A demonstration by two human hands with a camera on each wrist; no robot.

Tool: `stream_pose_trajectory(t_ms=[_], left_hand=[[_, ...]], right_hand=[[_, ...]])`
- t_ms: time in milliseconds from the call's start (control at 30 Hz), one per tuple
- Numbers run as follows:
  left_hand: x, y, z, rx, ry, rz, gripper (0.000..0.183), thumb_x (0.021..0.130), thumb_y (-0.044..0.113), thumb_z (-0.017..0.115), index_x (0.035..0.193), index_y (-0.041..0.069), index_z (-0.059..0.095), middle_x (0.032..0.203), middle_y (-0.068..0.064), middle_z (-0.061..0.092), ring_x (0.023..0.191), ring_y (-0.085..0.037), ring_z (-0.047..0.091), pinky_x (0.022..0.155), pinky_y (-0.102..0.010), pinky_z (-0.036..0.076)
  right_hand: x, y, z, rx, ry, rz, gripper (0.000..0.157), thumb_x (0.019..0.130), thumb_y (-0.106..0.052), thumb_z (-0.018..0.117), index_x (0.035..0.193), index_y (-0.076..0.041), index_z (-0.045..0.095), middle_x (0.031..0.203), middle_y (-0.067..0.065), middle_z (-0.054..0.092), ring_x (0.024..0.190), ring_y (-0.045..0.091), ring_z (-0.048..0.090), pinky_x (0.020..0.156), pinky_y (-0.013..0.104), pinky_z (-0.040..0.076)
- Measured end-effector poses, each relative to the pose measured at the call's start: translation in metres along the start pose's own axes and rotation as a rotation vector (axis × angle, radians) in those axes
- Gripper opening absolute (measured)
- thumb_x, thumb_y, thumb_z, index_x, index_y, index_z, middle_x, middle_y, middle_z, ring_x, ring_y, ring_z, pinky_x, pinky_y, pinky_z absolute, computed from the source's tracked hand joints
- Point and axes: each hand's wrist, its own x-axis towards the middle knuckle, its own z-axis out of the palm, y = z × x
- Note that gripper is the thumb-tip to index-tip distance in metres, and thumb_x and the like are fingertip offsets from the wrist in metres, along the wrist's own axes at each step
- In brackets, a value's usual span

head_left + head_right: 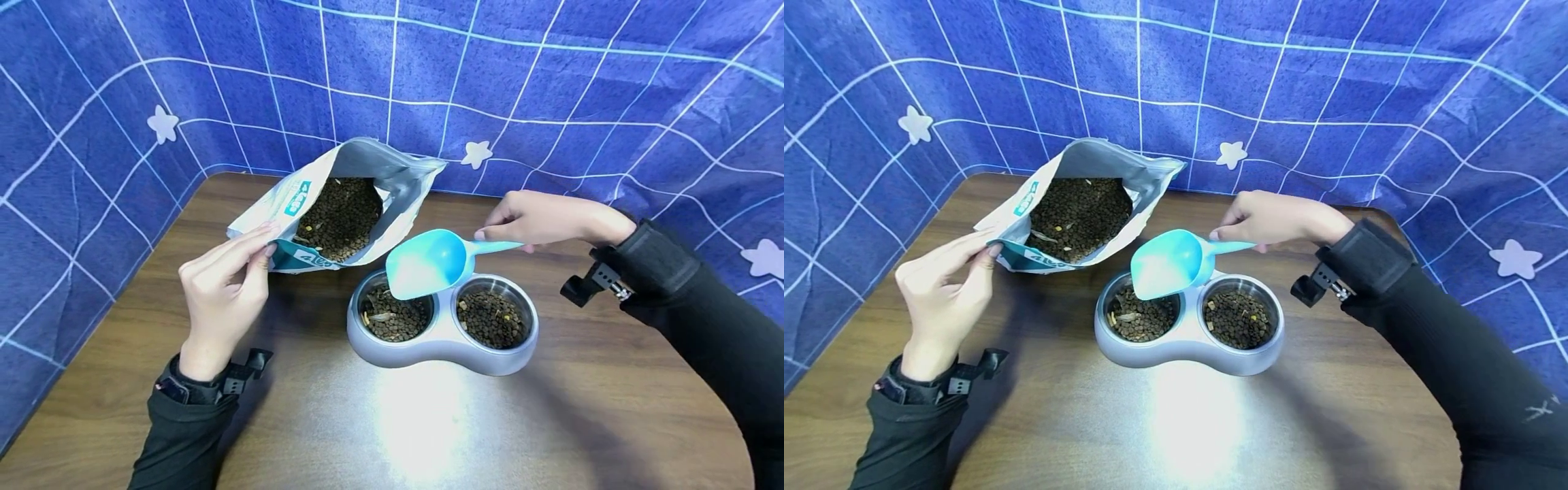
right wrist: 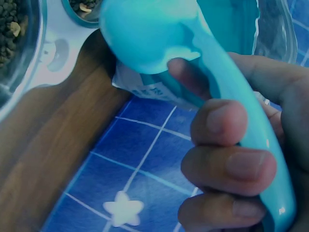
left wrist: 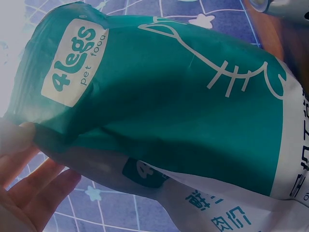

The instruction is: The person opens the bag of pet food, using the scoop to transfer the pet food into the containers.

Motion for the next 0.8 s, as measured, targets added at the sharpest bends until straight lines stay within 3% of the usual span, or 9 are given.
stream_pose_trajectory(t_ms=[233,367,533,733,800], left_hand=[[-0.001,0.000,0.003,-0.021,-0.002,-0.011,0.013,0.082,-0.001,0.064,0.087,-0.007,0.074,0.092,-0.017,0.071,0.092,-0.018,0.068,0.086,-0.027,0.051],[-0.001,0.000,0.002,-0.010,0.006,-0.013,0.012,0.082,0.000,0.065,0.087,-0.007,0.074,0.092,-0.017,0.072,0.093,-0.015,0.068,0.086,-0.027,0.051],[-0.001,0.000,0.002,-0.012,0.012,-0.018,0.012,0.081,-0.001,0.065,0.087,-0.008,0.074,0.091,-0.017,0.071,0.092,-0.015,0.068,0.087,-0.026,0.051],[-0.001,0.000,0.003,-0.001,0.012,-0.022,0.012,0.081,-0.002,0.065,0.088,-0.007,0.074,0.091,-0.018,0.071,0.092,-0.016,0.068,0.087,-0.026,0.051],[-0.001,0.000,0.002,0.007,0.011,-0.020,0.013,0.081,-0.001,0.065,0.088,-0.007,0.074,0.091,-0.017,0.071,0.092,-0.016,0.068,0.087,-0.025,0.050]], right_hand=[[-0.026,0.042,0.013,0.188,0.082,0.023,0.034,0.100,-0.033,0.049,0.083,-0.011,0.068,0.053,0.002,0.047,0.042,0.010,0.039,0.036,0.024,0.034],[-0.040,0.064,0.023,0.223,0.178,0.044,0.028,0.100,-0.027,0.050,0.091,-0.010,0.070,0.055,0.001,0.050,0.043,0.010,0.043,0.037,0.025,0.037],[-0.060,0.093,0.043,0.286,0.310,0.081,0.029,0.100,-0.024,0.051,0.081,-0.008,0.066,0.057,-0.001,0.048,0.046,0.012,0.045,0.039,0.027,0.038],[-0.087,0.123,0.068,0.349,0.459,0.178,0.028,0.100,-0.020,0.049,0.100,0.001,0.067,0.058,0.001,0.051,0.046,0.013,0.047,0.040,0.027,0.039],[-0.095,0.131,0.075,0.342,0.498,0.210,0.029,0.101,-0.022,0.049,0.099,0.000,0.067,0.057,0.003,0.053,0.046,0.015,0.048,0.040,0.027,0.039]])
